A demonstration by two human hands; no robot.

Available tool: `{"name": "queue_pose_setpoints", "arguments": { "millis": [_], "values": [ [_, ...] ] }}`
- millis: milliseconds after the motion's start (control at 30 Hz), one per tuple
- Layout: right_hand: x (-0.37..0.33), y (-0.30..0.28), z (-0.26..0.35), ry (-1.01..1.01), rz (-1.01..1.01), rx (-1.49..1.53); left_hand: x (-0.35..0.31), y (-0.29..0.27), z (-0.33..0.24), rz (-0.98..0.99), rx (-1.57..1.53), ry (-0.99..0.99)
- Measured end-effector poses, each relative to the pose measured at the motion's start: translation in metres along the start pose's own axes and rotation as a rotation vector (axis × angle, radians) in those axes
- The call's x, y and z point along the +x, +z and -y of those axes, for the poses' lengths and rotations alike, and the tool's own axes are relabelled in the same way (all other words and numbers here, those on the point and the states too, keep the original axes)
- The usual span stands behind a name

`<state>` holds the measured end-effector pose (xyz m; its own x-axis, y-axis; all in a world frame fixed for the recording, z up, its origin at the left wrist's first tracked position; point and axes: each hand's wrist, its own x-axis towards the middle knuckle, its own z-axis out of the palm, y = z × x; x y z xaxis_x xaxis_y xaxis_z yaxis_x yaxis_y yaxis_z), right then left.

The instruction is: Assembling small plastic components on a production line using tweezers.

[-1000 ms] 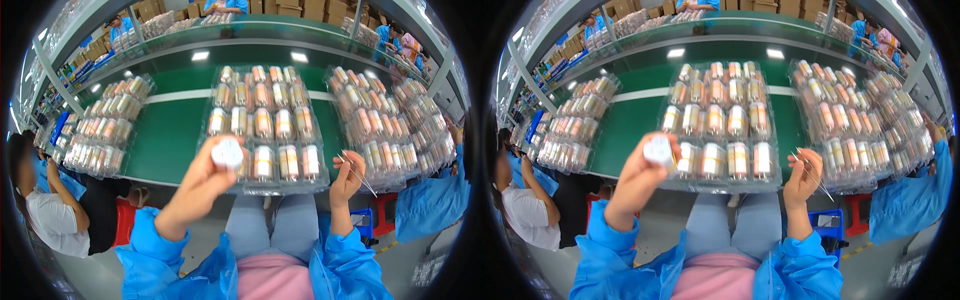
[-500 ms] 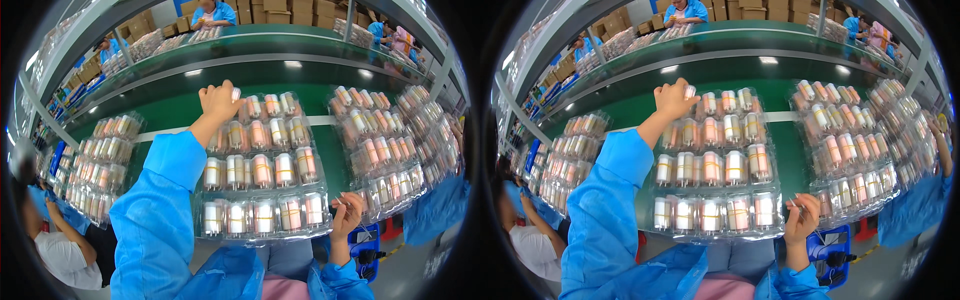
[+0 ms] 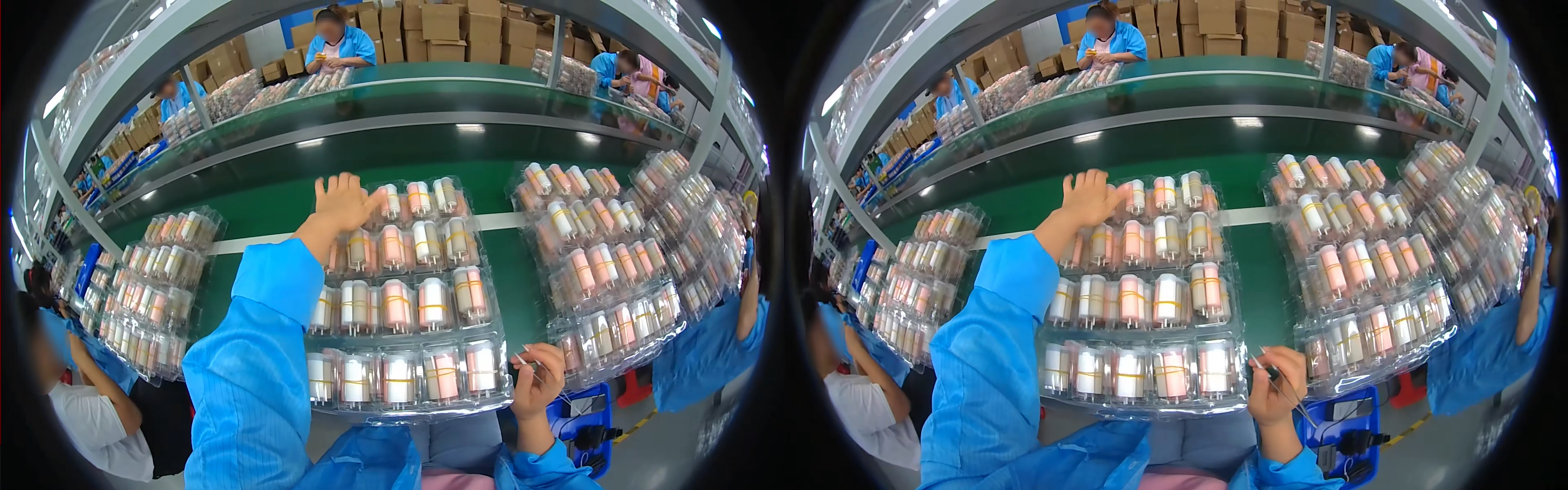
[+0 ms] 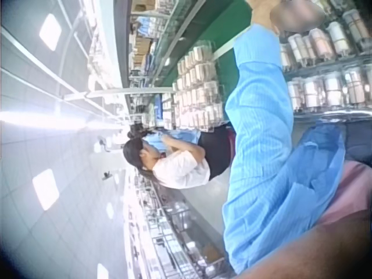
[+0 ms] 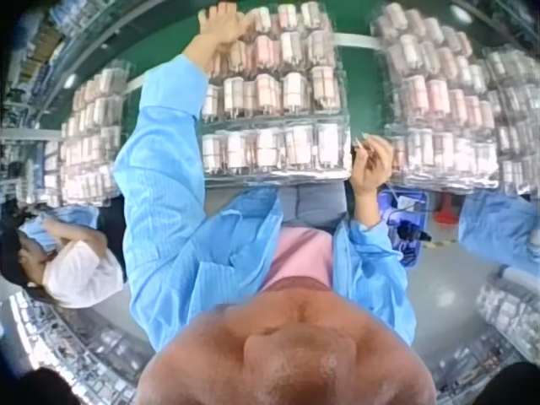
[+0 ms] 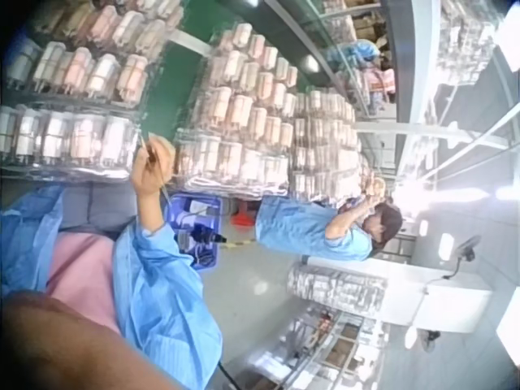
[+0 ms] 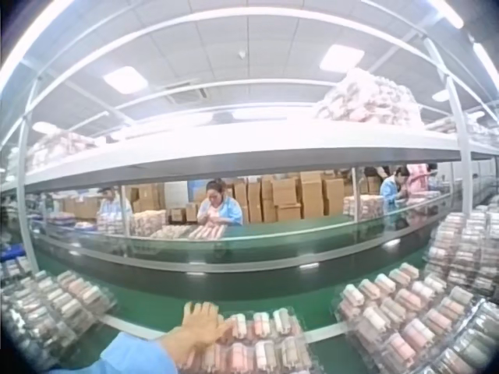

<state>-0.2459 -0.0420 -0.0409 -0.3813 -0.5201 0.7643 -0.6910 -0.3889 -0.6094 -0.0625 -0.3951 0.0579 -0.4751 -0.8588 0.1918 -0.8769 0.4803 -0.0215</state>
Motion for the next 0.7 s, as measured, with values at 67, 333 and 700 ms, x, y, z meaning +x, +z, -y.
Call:
{"name": "queue_pose_setpoints", "arguments": {
  "millis": [67,333,700],
  "values": [
    [0.000,0.000,-0.001,-0.038,0.016,-0.016,0.004,0.001,0.006,-0.107,0.084,0.042],
    [0.002,-0.002,0.006,-0.012,-0.011,-0.002,0.010,0.004,0.005,0.200,-0.040,0.065],
    [0.002,-0.001,0.005,-0.027,-0.026,0.053,-0.011,-0.032,-0.018,-0.117,-0.739,0.213]
  ]
}}
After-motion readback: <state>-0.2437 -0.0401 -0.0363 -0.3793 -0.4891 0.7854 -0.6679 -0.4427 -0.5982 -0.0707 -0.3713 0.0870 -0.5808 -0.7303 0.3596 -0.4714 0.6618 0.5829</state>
